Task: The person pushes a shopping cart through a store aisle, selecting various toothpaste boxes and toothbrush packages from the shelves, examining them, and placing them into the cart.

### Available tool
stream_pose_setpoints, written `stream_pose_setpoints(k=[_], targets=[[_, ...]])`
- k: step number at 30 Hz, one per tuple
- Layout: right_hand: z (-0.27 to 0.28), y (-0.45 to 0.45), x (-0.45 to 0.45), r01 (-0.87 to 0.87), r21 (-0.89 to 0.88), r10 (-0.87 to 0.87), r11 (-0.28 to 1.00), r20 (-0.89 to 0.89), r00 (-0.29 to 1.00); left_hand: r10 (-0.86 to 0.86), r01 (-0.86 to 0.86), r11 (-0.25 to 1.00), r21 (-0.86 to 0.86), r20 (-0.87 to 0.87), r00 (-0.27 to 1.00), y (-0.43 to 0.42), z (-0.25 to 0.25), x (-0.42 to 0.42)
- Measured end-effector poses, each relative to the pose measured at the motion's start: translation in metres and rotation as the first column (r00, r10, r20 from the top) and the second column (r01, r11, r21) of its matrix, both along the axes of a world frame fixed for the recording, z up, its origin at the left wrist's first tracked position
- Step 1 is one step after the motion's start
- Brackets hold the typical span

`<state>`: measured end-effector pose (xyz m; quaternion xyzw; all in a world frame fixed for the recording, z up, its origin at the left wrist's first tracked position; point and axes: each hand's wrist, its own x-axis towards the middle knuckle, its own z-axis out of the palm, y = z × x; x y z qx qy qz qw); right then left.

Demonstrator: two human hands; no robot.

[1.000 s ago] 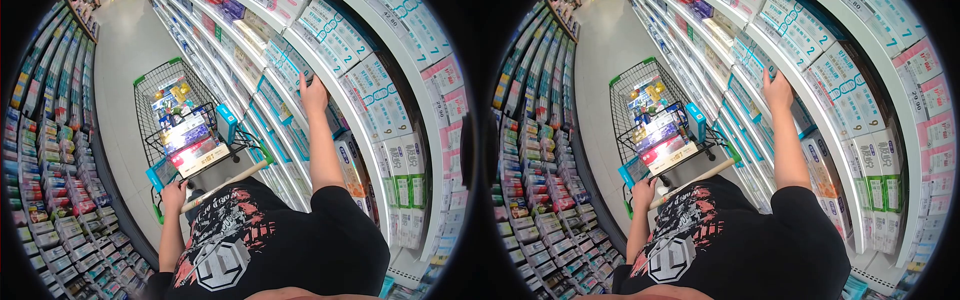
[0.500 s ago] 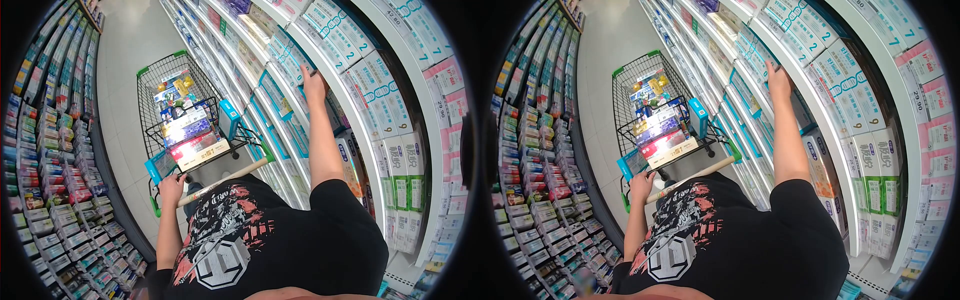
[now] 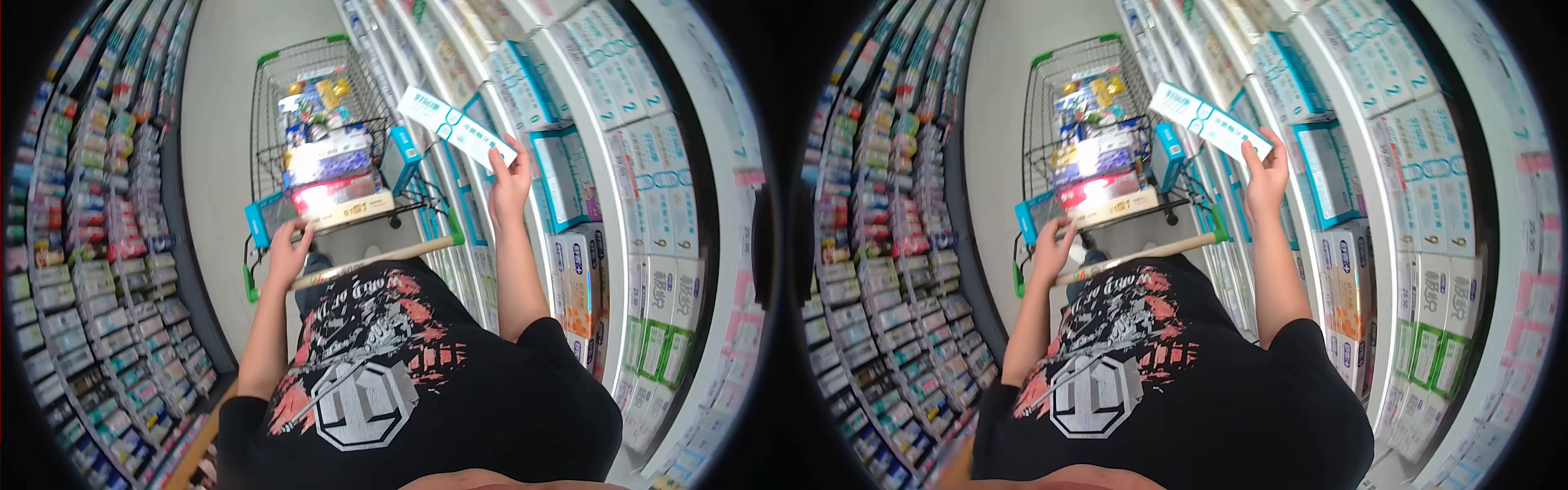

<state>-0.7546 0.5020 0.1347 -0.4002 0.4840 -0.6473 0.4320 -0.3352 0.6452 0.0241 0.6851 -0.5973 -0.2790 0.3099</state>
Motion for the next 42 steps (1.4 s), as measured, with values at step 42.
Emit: stream_pose_setpoints(k=[42], targets=[[0.01, 0.089, 0.139, -0.55, 0.21, 0.584, 0.808, -0.167, 0.794, 0.563, -0.05, 0.822, 0.567, -0.823, -0.072, 0.021, 0.116, -0.039]])
